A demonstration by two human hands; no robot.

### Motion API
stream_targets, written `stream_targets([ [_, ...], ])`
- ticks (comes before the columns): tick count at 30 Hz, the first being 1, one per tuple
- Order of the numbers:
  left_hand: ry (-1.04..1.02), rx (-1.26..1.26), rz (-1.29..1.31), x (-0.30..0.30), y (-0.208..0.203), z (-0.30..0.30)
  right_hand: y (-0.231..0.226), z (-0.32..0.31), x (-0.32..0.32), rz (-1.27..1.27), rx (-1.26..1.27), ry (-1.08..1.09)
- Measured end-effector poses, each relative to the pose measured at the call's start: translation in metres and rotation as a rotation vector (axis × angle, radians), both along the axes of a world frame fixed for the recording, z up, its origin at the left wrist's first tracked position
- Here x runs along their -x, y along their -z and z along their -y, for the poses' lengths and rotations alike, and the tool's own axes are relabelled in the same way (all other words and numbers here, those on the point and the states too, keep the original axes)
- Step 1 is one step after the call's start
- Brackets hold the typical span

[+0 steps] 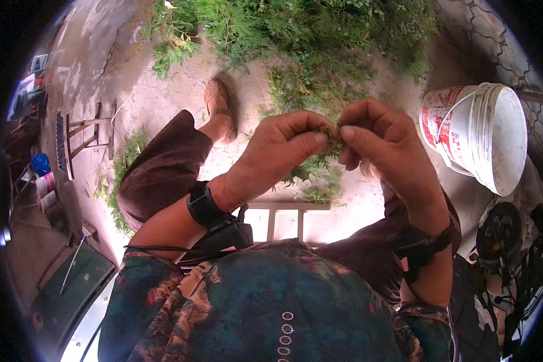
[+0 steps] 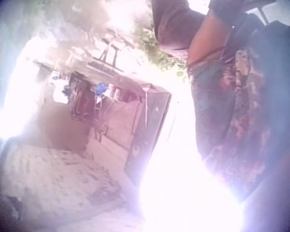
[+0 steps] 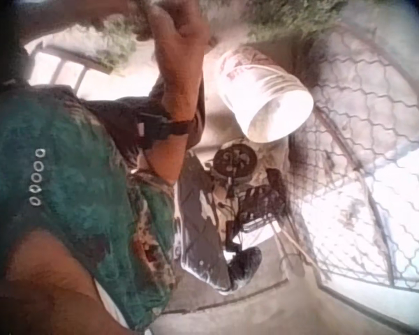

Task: Manually stripping small green berries or buds from evergreen branches.

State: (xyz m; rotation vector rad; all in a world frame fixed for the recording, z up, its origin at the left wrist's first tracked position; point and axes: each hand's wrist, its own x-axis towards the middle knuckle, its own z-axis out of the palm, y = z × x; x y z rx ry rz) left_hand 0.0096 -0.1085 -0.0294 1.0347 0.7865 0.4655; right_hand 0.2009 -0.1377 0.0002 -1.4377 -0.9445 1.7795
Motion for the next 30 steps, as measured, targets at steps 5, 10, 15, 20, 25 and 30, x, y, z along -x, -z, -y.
stream_targets([
  [5, -0.138, 0.288, 0.139, 0.002, 0.001, -0.013, -0.003, -0.006, -0.005, -0.113, 0.048, 0.255],
  [10, -0.207, 0.409, 0.280, 0.004, 0.000, -0.020, -0.005, -0.007, -0.006, -0.092, 0.005, 0.218],
  [15, -0.216, 0.418, 0.308, 0.001, -0.008, -0.021, -0.005, -0.005, 0.000, 0.004, -0.092, 0.226],
  [20, -0.195, 0.409, 0.440, -0.003, -0.014, -0.025, -0.003, 0.002, -0.002, 0.044, -0.039, 0.074],
  [25, -0.392, 0.258, 0.134, -0.002, -0.023, -0.023, 0.012, -0.008, 0.004, 0.137, -0.402, -0.071],
  [30, -0.295, -0.201, -0.238, -0.010, -0.031, -0.026, 0.015, -0.017, 0.010, 0.208, -0.446, 0.050],
])
